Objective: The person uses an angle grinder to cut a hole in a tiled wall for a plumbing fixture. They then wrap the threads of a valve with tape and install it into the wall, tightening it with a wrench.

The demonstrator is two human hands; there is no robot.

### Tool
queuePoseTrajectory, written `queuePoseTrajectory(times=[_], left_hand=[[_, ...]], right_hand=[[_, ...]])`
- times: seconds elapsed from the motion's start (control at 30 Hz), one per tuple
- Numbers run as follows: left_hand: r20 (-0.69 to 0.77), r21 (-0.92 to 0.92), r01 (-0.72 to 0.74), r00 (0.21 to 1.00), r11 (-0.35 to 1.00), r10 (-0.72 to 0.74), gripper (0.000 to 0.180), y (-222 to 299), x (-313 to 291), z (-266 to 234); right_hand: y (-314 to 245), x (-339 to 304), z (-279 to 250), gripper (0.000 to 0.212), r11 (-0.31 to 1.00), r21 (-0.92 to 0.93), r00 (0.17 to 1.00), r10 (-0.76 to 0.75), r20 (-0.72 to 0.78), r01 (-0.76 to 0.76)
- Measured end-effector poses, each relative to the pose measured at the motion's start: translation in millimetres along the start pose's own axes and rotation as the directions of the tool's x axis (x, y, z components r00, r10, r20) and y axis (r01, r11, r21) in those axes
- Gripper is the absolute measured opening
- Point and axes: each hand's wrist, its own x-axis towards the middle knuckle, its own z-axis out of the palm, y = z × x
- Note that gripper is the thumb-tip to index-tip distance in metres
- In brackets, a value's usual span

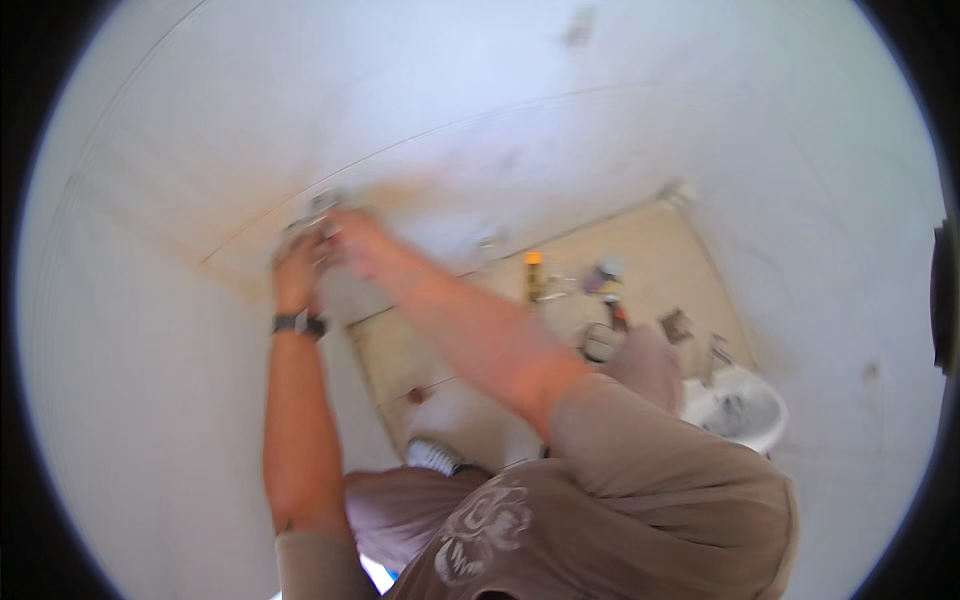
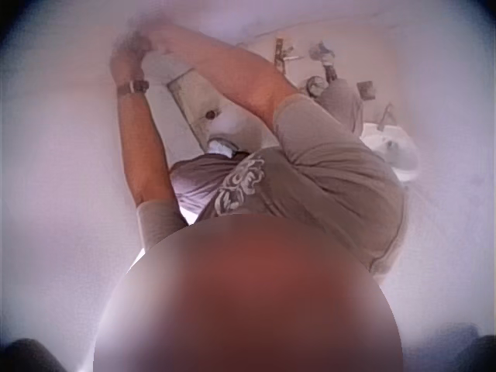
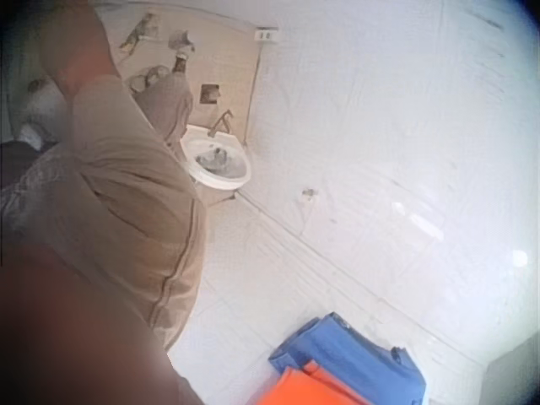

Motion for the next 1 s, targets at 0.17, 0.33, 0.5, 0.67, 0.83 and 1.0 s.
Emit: queuePoseTrajectory(times=[0.17, 0.33, 0.5, 0.67, 0.83, 1.0], left_hand=[[-0.145, 0.020, -0.032, 0.989, 0.999, 0.034, 0.022, -4, 25, -1], [-0.089, 0.253, -0.244, 0.958, 0.936, 0.274, 0.036, -3, 36, -2], [-0.108, 0.268, -0.219, 0.961, 0.938, 0.255, 0.038, -2, 31, -4], [-0.157, 0.456, -0.229, 0.930, 0.860, 0.331, 0.039, -13, 39, -12], [-0.091, 0.465, -0.406, 0.862, 0.787, 0.499, 0.020, -18, 28, -7], [-0.184, 0.334, -0.352, 0.885, 0.874, 0.427, 0.027, 7, 6, 23]], right_hand=[[-5, 21, 4, 0.030, 0.995, 0.053, 0.997, 0.082, -0.011, -0.081], [1, 28, -1, 0.031, 0.995, 0.054, 0.994, 0.077, 0.073, -0.081], [21, 45, 7, 0.033, 0.999, 0.038, 0.998, -0.041, 0.037, 0.039], [11, 58, 15, 0.036, 0.599, -0.793, 0.975, -0.220, -0.029, 0.112], [-22, 2, 10, 0.058, 0.345, -0.930, 0.912, -0.409, -0.031, 0.123], [-54, -30, 30, 0.044, 0.738, -0.675, 0.978, -0.145, -0.148, 0.007]])
